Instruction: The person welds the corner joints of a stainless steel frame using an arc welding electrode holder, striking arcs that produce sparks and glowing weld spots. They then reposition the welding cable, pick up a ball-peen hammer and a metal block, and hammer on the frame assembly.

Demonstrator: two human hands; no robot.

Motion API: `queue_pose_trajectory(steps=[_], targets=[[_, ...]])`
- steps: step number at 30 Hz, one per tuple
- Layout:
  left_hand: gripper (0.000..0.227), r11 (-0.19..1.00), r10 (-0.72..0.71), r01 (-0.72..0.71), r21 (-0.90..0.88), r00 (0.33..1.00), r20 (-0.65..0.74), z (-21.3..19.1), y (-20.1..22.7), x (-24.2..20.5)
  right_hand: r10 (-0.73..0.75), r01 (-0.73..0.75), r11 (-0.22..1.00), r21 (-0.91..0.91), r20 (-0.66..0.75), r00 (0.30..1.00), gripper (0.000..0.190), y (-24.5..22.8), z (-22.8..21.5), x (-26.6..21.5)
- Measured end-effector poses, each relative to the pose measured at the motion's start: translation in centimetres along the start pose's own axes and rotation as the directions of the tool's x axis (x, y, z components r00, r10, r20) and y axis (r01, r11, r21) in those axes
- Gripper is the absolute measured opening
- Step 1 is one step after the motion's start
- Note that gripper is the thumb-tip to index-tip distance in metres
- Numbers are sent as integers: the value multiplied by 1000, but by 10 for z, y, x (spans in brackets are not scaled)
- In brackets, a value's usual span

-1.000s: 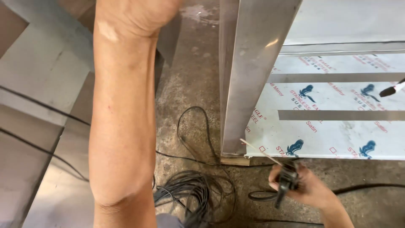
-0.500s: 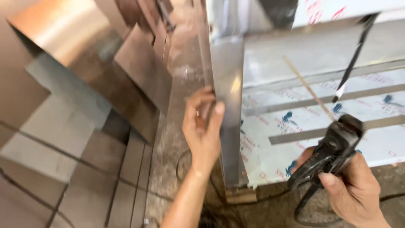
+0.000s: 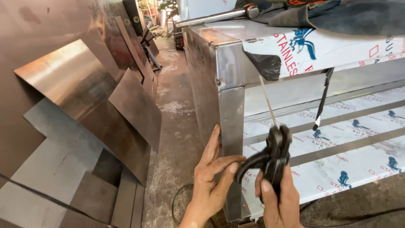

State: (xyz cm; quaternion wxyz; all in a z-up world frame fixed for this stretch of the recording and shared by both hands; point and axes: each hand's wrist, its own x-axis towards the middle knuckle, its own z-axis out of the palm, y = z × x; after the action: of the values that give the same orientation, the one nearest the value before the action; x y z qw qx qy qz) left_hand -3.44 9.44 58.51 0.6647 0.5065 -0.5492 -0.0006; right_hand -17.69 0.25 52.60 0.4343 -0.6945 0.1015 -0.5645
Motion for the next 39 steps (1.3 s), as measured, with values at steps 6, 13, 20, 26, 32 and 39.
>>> queue_pose_trajectory(steps=[6, 13, 20, 26, 32, 39], targets=[[19, 999, -8, 3, 32, 982, 188, -20, 4, 0, 173, -198, 977, -76, -253, 952, 43, 9, 8, -13], [17, 999, -41, 40, 12, 964, 263, -31, -17, -11, -77, 72, 994, -79, -57, 995, 51, 25, 2, -22], [21, 999, 28, -35, 34, 982, 189, -23, -26, -16, -116, 111, 992, -60, -78, 990, 58, 33, 7, -23], [20, 996, 38, -50, 74, 986, 161, -21, 0, -8, -161, 146, 976, -158, -87, 983, 59, 18, 4, -15], [22, 975, -201, 210, -77, 973, 110, -22, -15, -19, -100, 80, 968, -240, -73, 992, 64, 20, 3, -18], [19, 994, -93, 87, 66, 991, 94, -13, -8, -19, -52, 12, 972, -237, -164, 985, 59, 22, 7, -18]])
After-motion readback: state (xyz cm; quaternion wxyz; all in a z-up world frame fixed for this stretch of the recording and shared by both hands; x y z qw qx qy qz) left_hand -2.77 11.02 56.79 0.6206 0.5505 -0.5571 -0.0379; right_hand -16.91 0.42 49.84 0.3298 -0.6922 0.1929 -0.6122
